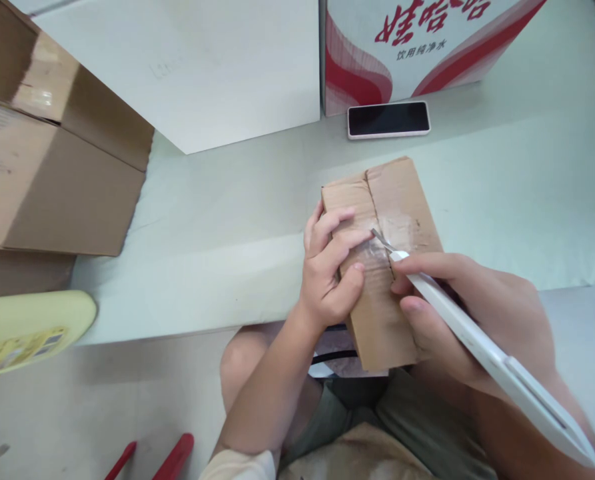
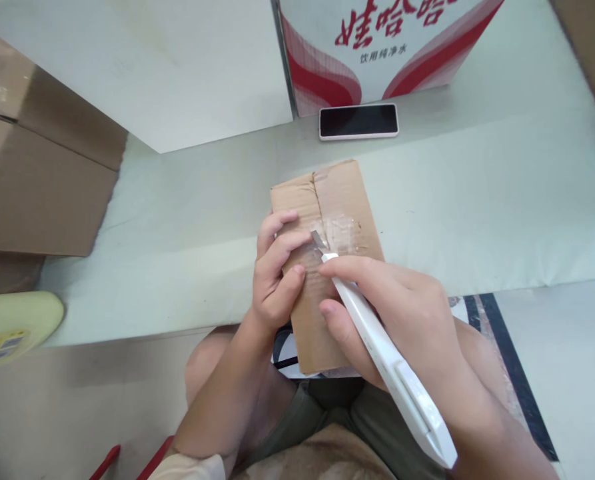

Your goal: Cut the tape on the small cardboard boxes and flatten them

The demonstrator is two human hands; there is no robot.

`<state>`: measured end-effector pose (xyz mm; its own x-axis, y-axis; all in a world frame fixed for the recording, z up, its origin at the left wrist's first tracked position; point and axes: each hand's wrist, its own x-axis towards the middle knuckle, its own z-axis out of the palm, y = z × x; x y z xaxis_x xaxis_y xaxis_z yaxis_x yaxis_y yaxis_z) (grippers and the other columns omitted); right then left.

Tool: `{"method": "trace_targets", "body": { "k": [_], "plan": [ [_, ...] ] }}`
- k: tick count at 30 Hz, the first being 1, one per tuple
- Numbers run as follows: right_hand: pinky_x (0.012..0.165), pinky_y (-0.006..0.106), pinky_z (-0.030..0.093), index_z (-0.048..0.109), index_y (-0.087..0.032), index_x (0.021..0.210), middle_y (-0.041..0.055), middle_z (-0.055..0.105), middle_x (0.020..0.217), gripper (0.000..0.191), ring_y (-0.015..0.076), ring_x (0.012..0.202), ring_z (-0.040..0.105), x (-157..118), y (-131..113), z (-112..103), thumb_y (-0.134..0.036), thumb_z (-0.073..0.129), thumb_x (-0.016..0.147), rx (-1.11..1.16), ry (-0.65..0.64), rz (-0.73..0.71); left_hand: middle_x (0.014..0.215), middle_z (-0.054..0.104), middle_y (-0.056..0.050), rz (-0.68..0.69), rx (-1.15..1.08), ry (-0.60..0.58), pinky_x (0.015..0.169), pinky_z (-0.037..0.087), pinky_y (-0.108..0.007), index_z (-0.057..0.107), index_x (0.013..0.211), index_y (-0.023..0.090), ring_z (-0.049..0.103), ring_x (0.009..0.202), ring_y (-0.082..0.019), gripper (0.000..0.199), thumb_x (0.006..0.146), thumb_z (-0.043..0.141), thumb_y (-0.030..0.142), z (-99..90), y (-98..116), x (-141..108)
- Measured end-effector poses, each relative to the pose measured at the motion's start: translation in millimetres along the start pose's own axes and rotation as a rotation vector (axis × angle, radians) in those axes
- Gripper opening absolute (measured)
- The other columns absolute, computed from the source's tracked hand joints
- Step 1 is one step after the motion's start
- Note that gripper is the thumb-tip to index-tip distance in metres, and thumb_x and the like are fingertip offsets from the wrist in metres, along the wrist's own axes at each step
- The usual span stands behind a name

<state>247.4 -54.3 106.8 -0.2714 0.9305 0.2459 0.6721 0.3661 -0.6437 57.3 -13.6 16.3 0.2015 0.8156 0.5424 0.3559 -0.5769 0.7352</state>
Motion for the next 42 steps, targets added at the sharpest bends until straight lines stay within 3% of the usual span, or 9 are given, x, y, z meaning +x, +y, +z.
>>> {"method": "trace_targets", "body": {
  "k": [21,42],
  "plan": [
    [0.06,0.031,0.062,0.064,-0.031,0.113,0.0001,0.08,0.085,0.015,0.0208,0.065,0.077,-0.5,-0.4,-1.1,-0.029,0.059,0.099,-0.019,-0.012,-0.001,0.145,0.06,-0.012,0.009,-0.003,0.012,0.124,0.04,-0.054,0.066,0.126,0.026,0.058,0.138,-0.031,0.036,0.106,0.049,0.05,0.5,0.5,-0.3],
    [0.06,0.023,0.06,0.064,-0.027,0.111,-0.0003,0.079,0.083,0.013,0.015,0.064,0.075,1.5,-0.6,0.0,-0.033,0.057,0.101,-0.019,0.01,-0.029,0.143,0.062,-0.013,0.017,0.047,0.008,0.122,0.043,-0.055,0.066,0.125,0.025,0.059,0.137,-0.031,0.04,0.107,0.044,0.053,0.6,0.5,0.5]
  ]
}}
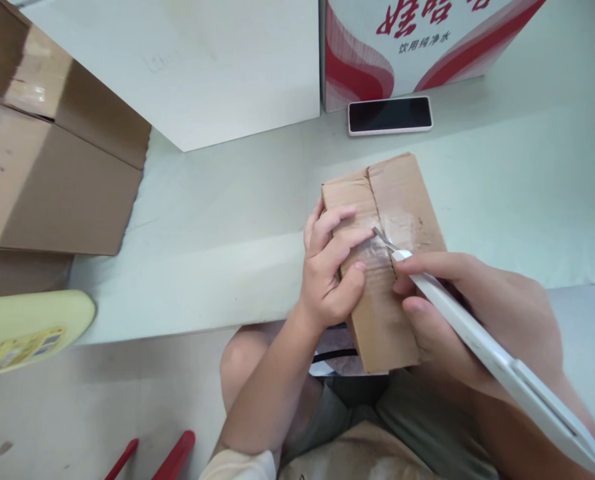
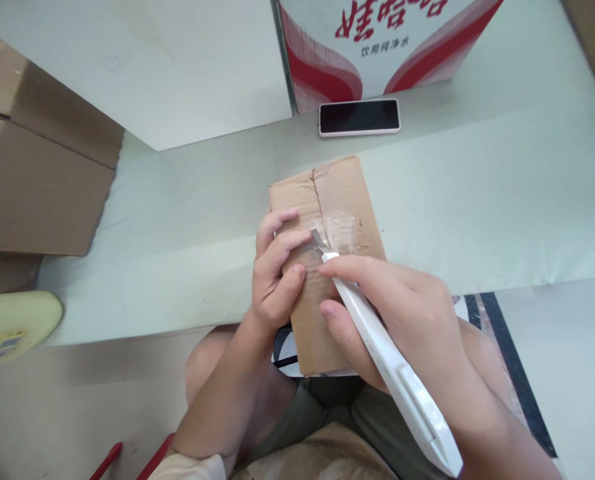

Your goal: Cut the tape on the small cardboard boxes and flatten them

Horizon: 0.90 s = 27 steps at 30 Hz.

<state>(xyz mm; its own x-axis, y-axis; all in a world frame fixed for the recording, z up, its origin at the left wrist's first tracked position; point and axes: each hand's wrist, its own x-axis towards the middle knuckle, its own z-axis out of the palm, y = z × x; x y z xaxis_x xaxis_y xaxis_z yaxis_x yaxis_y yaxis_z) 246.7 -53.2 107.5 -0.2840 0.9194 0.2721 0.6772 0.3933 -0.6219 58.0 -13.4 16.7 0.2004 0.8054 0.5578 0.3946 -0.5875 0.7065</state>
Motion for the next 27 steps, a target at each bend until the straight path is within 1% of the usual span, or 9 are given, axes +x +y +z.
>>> {"method": "trace_targets", "body": {
  "k": [2,5,8,11,16,20,27],
  "plan": [
    [0.06,0.023,0.06,0.064,-0.026,0.113,-0.0005,0.079,0.084,0.014,0.0145,0.064,0.075,-1.0,0.6,0.3,-0.032,0.058,0.101,0.002,-0.004,0.006,0.143,0.062,-0.013,0.002,-0.006,0.0,0.123,0.043,-0.055,0.066,0.124,0.025,0.059,0.137,-0.03,0.039,0.107,0.045,0.053,-0.1,0.2,-0.1],
    [0.059,0.024,0.06,0.063,-0.026,0.11,0.0002,0.079,0.082,0.013,0.0157,0.062,0.075,0.0,2.0,0.0,-0.031,0.057,0.1,-0.002,0.008,-0.015,0.144,0.061,-0.013,0.002,-0.016,0.012,0.123,0.042,-0.054,0.066,0.124,0.024,0.059,0.137,-0.029,0.038,0.108,0.045,0.052,0.1,0.3,-0.6],
    [0.057,0.027,0.059,0.064,-0.028,0.11,0.0007,0.079,0.081,0.013,0.018,0.061,0.075,1.5,3.1,-0.2,-0.03,0.059,0.099,-0.009,-0.001,-0.037,0.144,0.061,-0.013,-0.009,-0.019,0.005,0.123,0.042,-0.054,0.066,0.125,0.025,0.059,0.138,-0.031,0.039,0.107,0.045,0.053,0.5,0.1,-1.2],
    [0.057,0.029,0.06,0.065,-0.03,0.112,0.0003,0.079,0.082,0.015,0.0193,0.063,0.076,1.0,3.2,1.0,-0.029,0.061,0.098,0.002,0.007,-0.021,0.144,0.061,-0.013,-0.014,-0.023,-0.006,0.123,0.041,-0.055,0.066,0.126,0.025,0.058,0.139,-0.032,0.04,0.107,0.045,0.053,0.4,0.0,-1.3],
    [0.058,0.029,0.059,0.066,-0.031,0.113,-0.0002,0.079,0.083,0.016,0.019,0.063,0.076,-1.3,2.4,2.8,-0.028,0.06,0.098,0.031,0.007,0.009,0.143,0.061,-0.013,0.0,-0.013,0.005,0.122,0.043,-0.054,0.066,0.124,0.024,0.059,0.137,-0.03,0.038,0.108,0.045,0.052,0.2,0.4,-0.3],
    [0.059,0.03,0.06,0.067,-0.031,0.112,0.0,0.079,0.083,0.016,0.0199,0.064,0.076,-1.8,2.4,2.0,-0.029,0.06,0.098,0.026,0.011,0.011,0.143,0.061,-0.013,0.013,-0.033,0.017,0.122,0.043,-0.054,0.066,0.125,0.025,0.059,0.137,-0.03,0.036,0.107,0.047,0.05,0.6,0.5,0.0],
    [0.058,0.028,0.059,0.065,-0.03,0.112,0.0001,0.08,0.084,0.015,0.0191,0.063,0.076,-0.7,3.6,1.9,-0.03,0.06,0.098,0.007,0.01,-0.001,0.145,0.06,-0.012,0.001,-0.048,0.011,0.124,0.041,-0.054,0.066,0.125,0.025,0.058,0.138,-0.03,0.036,0.107,0.047,0.05,0.8,0.3,-0.7]
  ]
}}
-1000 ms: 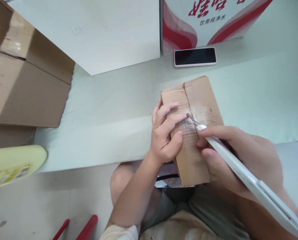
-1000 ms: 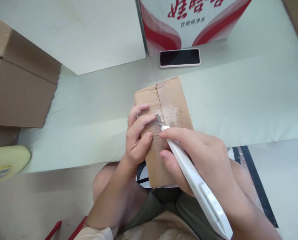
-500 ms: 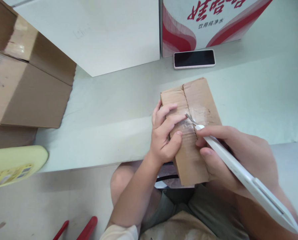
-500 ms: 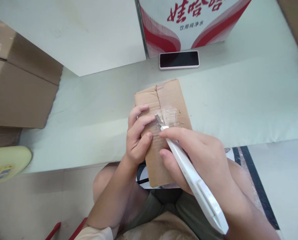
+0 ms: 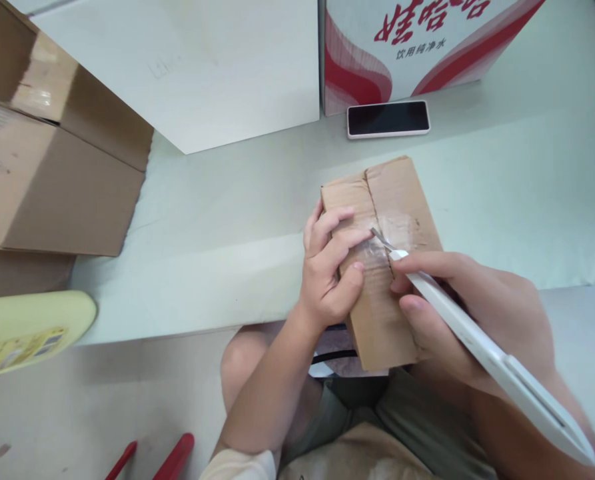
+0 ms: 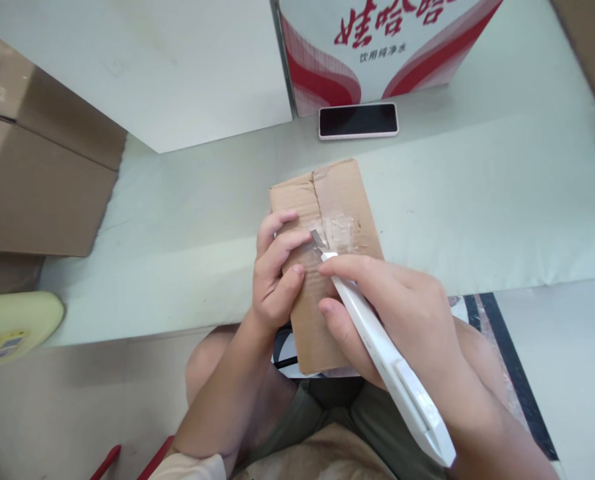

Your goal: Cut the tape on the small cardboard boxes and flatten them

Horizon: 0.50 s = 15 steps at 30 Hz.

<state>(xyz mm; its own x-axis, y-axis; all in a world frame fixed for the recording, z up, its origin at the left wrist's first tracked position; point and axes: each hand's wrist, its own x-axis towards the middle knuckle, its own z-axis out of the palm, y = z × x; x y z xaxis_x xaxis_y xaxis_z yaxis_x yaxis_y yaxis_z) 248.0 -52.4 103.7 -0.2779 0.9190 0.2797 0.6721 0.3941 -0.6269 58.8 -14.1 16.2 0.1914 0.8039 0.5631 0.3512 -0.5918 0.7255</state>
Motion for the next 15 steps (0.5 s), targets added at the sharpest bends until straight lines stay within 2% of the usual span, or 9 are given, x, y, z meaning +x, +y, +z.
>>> {"method": "trace_targets", "body": {
  "k": [10,15],
  "plan": [
    [0.057,0.025,0.059,0.065,-0.026,0.108,0.0002,0.079,0.081,0.013,0.0164,0.062,0.075,2.5,-4.0,-0.8,-0.029,0.059,0.098,0.014,0.001,0.012,0.144,0.06,-0.012,0.006,-0.002,0.008,0.122,0.043,-0.055,0.066,0.125,0.025,0.059,0.137,-0.031,0.035,0.106,0.049,0.049,-0.1,-0.9,0.2],
    [0.059,0.027,0.06,0.067,-0.026,0.111,0.0012,0.08,0.083,0.015,0.0178,0.064,0.076,1.5,-0.1,-2.4,-0.029,0.063,0.097,0.011,-0.017,-0.004,0.143,0.061,-0.012,0.004,0.016,0.003,0.123,0.043,-0.055,0.065,0.125,0.026,0.059,0.137,-0.031,0.035,0.106,0.047,0.05,0.0,-1.6,-0.1]
  ]
}}
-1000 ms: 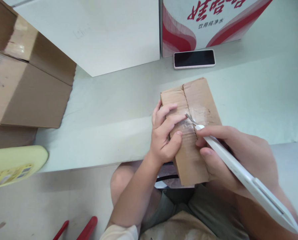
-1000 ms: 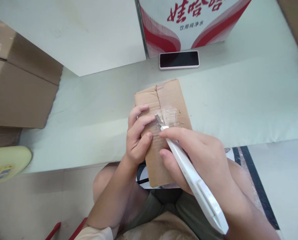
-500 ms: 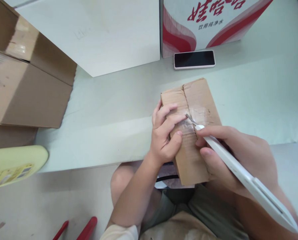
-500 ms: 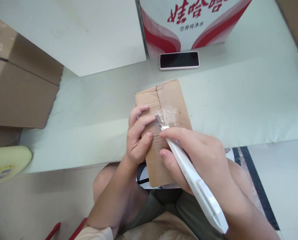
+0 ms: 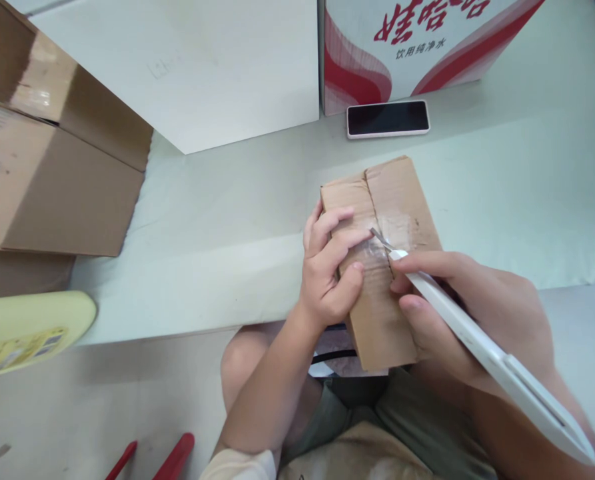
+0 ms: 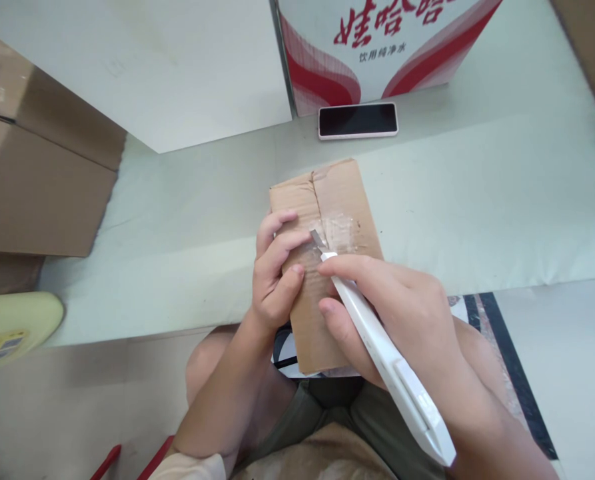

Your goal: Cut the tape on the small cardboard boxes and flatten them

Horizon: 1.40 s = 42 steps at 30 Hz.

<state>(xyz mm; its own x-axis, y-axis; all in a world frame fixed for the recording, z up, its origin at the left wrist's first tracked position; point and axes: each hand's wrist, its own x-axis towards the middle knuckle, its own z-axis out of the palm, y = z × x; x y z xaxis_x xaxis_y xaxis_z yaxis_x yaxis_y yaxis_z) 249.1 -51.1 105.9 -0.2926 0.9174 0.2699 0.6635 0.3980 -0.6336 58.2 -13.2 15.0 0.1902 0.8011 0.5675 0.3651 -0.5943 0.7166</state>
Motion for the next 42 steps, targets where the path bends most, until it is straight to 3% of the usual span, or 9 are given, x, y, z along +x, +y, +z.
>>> {"method": "trace_targets", "body": {
  "k": [13,26,42],
  "plan": [
    [0.057,0.028,0.061,0.065,-0.028,0.114,0.0012,0.08,0.084,0.016,0.0184,0.062,0.076,-0.2,2.6,-0.6,-0.03,0.061,0.099,-0.016,-0.014,-0.029,0.143,0.061,-0.012,-0.008,-0.021,0.002,0.123,0.042,-0.054,0.066,0.125,0.025,0.059,0.137,-0.03,0.036,0.106,0.049,0.05,-0.1,0.9,0.4],
    [0.057,0.033,0.061,0.066,-0.032,0.113,0.0011,0.079,0.083,0.017,0.0222,0.062,0.075,-2.8,-2.3,2.5,-0.031,0.061,0.096,0.01,0.016,0.059,0.143,0.062,-0.012,-0.009,0.013,-0.013,0.123,0.042,-0.056,0.066,0.126,0.026,0.059,0.138,-0.032,0.038,0.106,0.046,0.052,-0.6,0.1,0.2],
    [0.056,0.028,0.06,0.064,-0.029,0.111,-0.0003,0.078,0.082,0.013,0.0183,0.063,0.075,-1.9,-2.8,0.1,-0.032,0.06,0.099,0.011,-0.002,0.032,0.144,0.062,-0.012,-0.026,0.047,-0.019,0.122,0.042,-0.056,0.066,0.125,0.026,0.058,0.139,-0.032,0.043,0.107,0.042,0.056,-0.4,1.2,-0.2]
  ]
}}
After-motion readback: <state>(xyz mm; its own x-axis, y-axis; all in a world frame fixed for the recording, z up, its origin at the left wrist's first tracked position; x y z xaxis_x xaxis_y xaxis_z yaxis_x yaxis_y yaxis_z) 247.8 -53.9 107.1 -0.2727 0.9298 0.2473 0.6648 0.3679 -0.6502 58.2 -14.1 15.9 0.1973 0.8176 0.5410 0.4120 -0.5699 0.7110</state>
